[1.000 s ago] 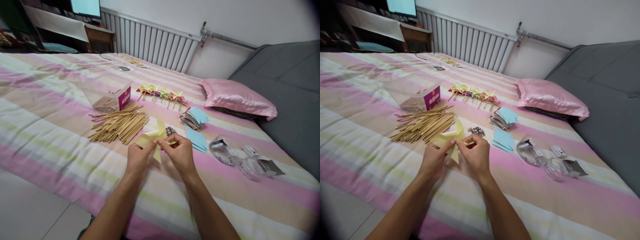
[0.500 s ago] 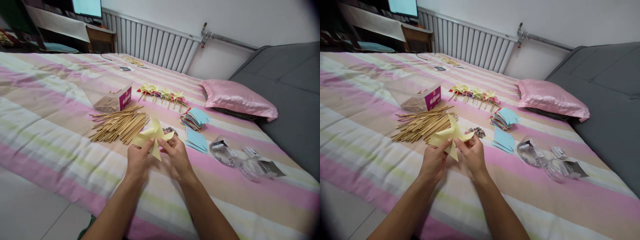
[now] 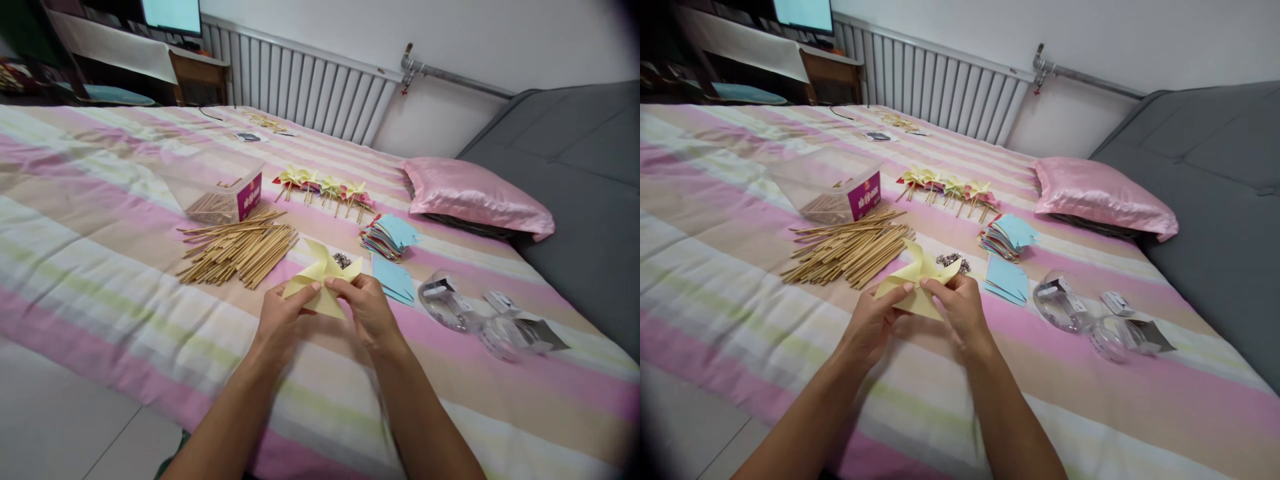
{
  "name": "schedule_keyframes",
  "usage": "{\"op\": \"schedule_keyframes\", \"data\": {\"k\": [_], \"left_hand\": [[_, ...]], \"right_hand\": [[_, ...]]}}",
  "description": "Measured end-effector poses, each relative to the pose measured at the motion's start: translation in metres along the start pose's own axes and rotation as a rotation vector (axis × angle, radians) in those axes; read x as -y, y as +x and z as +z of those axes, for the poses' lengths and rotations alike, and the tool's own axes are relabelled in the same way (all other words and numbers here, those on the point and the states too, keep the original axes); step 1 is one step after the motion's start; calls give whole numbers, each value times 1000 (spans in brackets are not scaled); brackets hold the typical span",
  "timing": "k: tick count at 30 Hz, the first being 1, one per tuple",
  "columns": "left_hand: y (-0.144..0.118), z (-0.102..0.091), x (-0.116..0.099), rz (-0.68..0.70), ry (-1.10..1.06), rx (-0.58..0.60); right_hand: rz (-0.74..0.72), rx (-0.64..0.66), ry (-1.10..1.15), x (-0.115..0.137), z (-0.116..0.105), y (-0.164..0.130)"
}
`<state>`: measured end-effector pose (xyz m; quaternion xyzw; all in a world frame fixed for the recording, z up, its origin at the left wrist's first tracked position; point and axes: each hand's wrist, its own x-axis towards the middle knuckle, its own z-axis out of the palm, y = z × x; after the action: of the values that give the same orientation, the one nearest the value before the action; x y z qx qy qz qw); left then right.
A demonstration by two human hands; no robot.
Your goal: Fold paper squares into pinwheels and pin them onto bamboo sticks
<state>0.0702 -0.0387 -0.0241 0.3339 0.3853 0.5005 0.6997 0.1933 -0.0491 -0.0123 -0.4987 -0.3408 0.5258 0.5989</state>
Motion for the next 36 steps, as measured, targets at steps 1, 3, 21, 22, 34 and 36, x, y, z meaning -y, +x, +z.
{"op": "schedule_keyframes", "data": {"k": [1,3,21,22,34,36], "left_hand": [[0,-1,-3,-17,24,22],[-1,-2,-7,-52,47,70],[2,-4,1,-77,251,52],[2,-4,1,-61,246,27],[2,-1,-2,-12,197,-74],[1,-1,-3,-9,213,-65]], "right_hand": [[7,23,-36,2,-5,2],[25,66,-105,6,-15,4],[79,290,-311,14,-26,3],[77,303,-294,14,-26,3],[11,225,-280,13,-22,2],[14,213,-289,13,-21,1]]}}
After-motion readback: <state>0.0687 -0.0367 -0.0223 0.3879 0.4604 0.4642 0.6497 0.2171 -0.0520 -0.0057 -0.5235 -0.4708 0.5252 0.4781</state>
